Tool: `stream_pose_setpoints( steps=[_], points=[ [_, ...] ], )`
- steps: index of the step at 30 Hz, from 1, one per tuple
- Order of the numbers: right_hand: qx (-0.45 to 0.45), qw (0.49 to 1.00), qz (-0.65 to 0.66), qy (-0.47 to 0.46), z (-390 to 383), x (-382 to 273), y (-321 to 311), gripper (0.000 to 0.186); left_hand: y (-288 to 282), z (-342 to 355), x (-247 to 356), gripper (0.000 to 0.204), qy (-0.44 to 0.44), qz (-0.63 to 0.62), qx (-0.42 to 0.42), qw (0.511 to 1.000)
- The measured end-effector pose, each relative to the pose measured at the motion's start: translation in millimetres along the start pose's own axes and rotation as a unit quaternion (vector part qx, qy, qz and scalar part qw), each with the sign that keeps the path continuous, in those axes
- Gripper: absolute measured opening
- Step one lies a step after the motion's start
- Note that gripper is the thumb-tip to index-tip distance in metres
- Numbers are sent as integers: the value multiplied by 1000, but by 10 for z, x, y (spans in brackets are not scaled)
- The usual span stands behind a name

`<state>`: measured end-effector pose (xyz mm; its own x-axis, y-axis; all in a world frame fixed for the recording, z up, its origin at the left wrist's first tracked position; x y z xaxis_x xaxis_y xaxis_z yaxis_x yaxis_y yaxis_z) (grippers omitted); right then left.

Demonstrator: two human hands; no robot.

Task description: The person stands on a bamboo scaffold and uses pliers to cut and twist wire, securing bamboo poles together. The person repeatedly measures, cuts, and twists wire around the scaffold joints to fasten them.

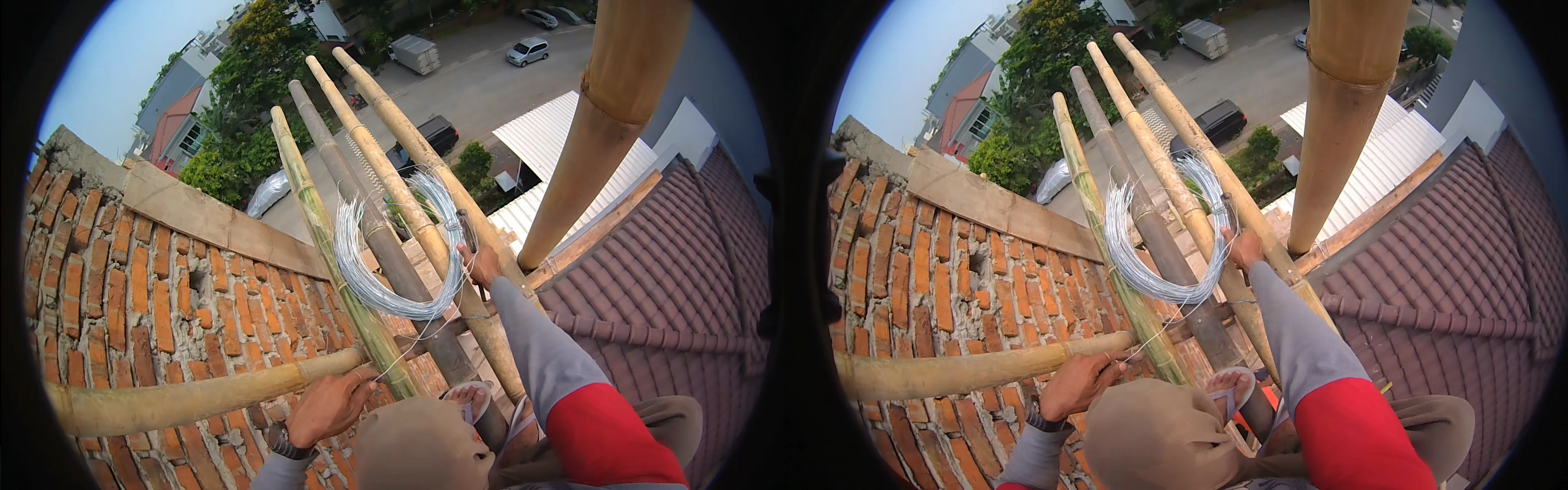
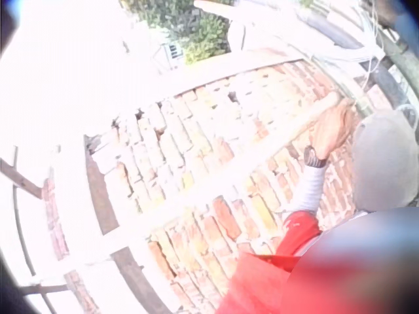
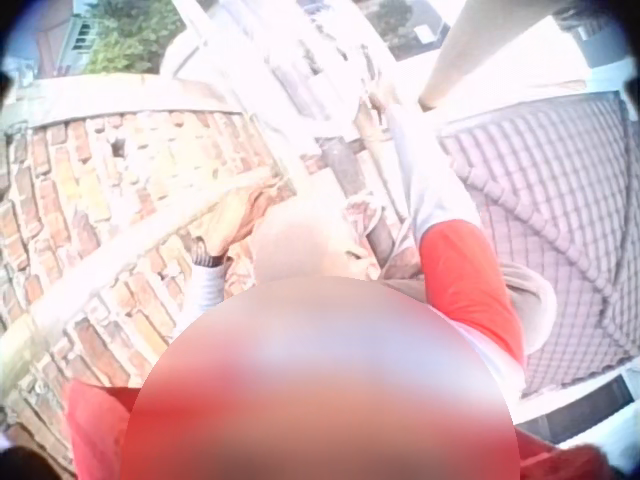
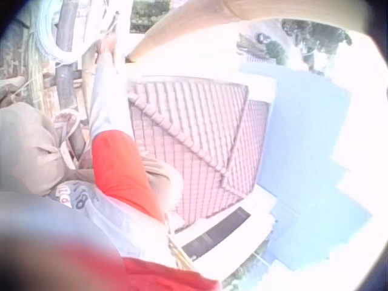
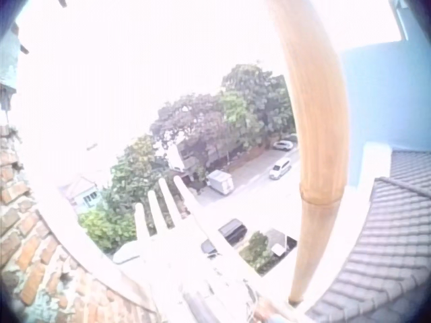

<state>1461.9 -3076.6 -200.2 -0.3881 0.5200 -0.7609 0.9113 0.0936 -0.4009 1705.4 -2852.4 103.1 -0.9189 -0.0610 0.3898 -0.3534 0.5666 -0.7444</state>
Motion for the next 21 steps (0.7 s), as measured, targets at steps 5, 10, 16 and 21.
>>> stream_pose_setpoints(
  steps=[5, 10, 16, 21],
  points=[
    [4, 953, 294, 72, -630, 403, 95, 42, 832, 511, 14, 25, -18, -121, 51, 991],
    [-95, 840, 526, 93, -1129, 290, 238, 42, 1082, 876, -60, 25, -10, -178, 102, 979],
    [16, 922, 386, 30, -1288, 17, -62, 45, 1225, 1137, -187, 26, 9, -186, 208, 960],
    [-50, 891, 449, 41, -1070, -144, -54, 29, 1268, 1096, -204, 27, 3, -222, 233, 947]
  ],
)
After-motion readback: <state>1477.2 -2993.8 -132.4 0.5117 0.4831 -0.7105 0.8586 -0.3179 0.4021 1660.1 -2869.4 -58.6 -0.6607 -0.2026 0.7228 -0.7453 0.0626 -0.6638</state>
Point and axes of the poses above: each hand's wrist, its own z-axis towards the middle knuckle, its own y-axis out of the palm, x = y × z, the point moved 7 cm from there along z, towards the middle knuckle, and after that the axes turned 3 degrees about -z, right-handed, at the moved point
